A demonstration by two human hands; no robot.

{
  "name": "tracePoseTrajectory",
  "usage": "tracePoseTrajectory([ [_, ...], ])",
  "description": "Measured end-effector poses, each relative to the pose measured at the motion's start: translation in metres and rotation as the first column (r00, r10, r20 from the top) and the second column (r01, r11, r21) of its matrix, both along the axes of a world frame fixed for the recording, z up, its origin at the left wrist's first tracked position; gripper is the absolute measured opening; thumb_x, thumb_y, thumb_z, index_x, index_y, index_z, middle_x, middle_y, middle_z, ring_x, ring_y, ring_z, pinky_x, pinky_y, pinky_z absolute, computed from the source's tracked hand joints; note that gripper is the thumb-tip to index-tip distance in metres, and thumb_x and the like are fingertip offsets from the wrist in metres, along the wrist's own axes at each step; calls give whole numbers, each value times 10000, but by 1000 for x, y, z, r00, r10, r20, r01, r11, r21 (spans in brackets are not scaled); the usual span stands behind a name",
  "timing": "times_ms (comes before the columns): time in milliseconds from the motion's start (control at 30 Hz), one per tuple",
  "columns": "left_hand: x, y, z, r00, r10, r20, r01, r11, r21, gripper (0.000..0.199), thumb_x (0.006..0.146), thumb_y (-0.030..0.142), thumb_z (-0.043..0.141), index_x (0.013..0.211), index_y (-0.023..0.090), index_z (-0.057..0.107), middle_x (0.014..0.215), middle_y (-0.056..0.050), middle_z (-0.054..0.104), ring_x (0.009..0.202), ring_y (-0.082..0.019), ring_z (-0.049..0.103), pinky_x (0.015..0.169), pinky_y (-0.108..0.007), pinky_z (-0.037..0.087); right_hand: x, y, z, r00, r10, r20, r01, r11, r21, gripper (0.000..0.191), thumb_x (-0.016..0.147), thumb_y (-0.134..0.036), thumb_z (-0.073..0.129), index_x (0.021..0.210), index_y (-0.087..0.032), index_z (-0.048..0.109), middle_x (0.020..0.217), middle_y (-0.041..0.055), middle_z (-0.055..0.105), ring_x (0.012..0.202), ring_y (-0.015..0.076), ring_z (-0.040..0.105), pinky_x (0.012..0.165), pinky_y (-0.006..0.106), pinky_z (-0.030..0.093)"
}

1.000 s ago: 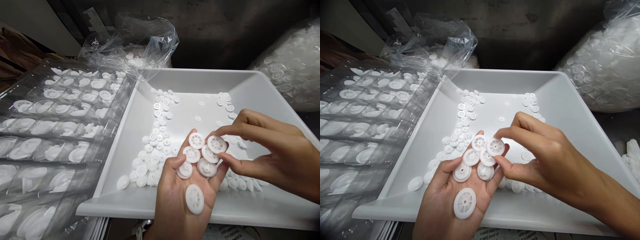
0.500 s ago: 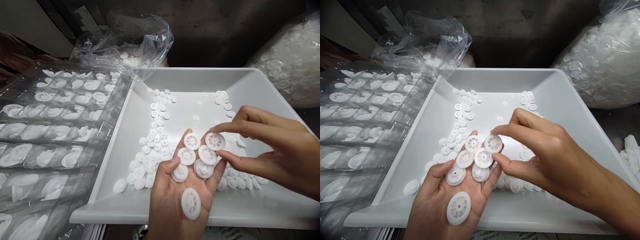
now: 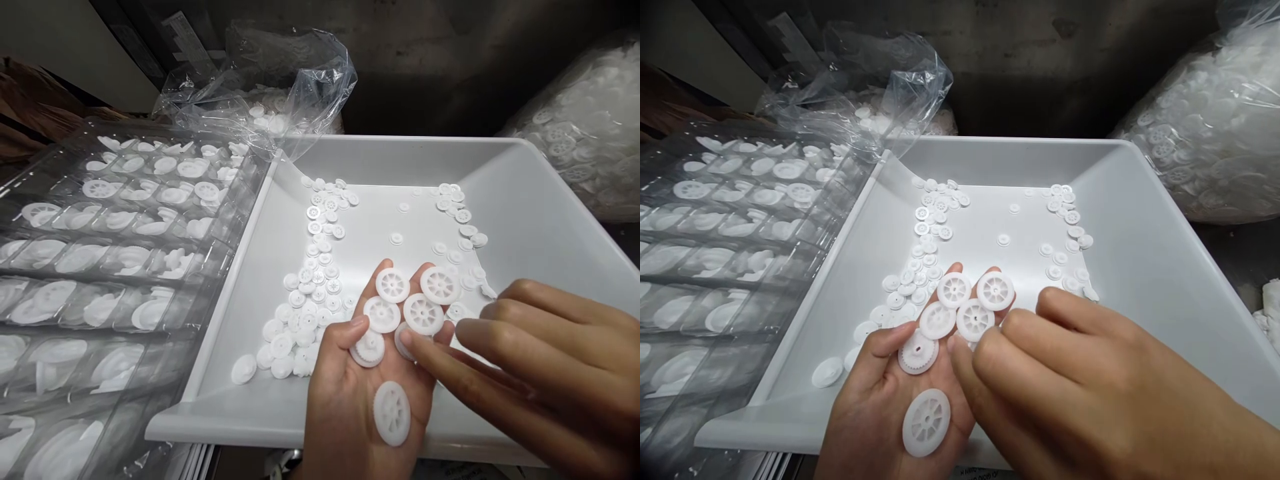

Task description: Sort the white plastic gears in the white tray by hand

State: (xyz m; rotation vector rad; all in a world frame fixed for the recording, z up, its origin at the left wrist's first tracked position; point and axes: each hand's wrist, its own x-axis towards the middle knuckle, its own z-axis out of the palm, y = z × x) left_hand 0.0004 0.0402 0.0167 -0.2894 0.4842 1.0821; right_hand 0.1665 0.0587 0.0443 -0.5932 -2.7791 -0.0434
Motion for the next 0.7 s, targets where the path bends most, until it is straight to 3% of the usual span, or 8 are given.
tracePoseTrajectory([
  [100,2,1,3,1000,14,7,-14,999,29,614,891,326,437,1488,196,488,1265,-100,708,1281,-299,623,1168,-463,426,-1,0,-3,1000,11,1,-11,999,-33,178,1020,-100,424,941,-164,571,1047,90,560,800,217,497,676,432,373],
  [267,1,2,6,1000,21,-2,-21,999,35,593,892,318,421,1470,219,514,1248,-79,725,1305,-283,609,1142,-419,459,-2,-3,-13,986,-107,-130,73,969,-238,299,1049,-142,502,1343,-98,537,938,32,546,765,137,517,599,318,407],
  [400,-1,1,8,999,14,-35,-13,1000,11,558,902,298,420,1442,242,548,1248,-61,734,1303,-266,615,1149,-381,449,-6,-7,-21,954,-236,-182,156,916,-371,223,1074,-249,524,1266,-158,591,870,-10,468,683,68,461,567,223,394],
  [500,0,1,7,998,28,-49,-27,1000,11,548,900,299,420,1428,236,554,1252,-67,734,1308,-265,614,1187,-397,405,-9,-7,-26,932,-307,-195,209,891,-404,147,1053,-239,574,1179,-191,633,848,-22,429,648,41,450,565,186,399],
  [633,1,1,5,998,56,-14,-55,998,34,571,879,305,462,1439,216,520,1297,-74,711,1329,-264,597,1251,-418,297,-9,-6,-25,916,-313,-251,184,884,-430,130,1049,-212,563,1161,-210,629,918,6,495,755,67,545,629,194,466],
  [700,1,1,5,998,66,-5,-66,997,43,574,869,305,466,1433,216,525,1298,-78,708,1310,-269,612,1236,-424,328,-8,-6,-23,927,-300,-224,180,881,-438,129,1056,-223,551,1165,-205,617,921,8,494,757,72,541,625,200,470],
])
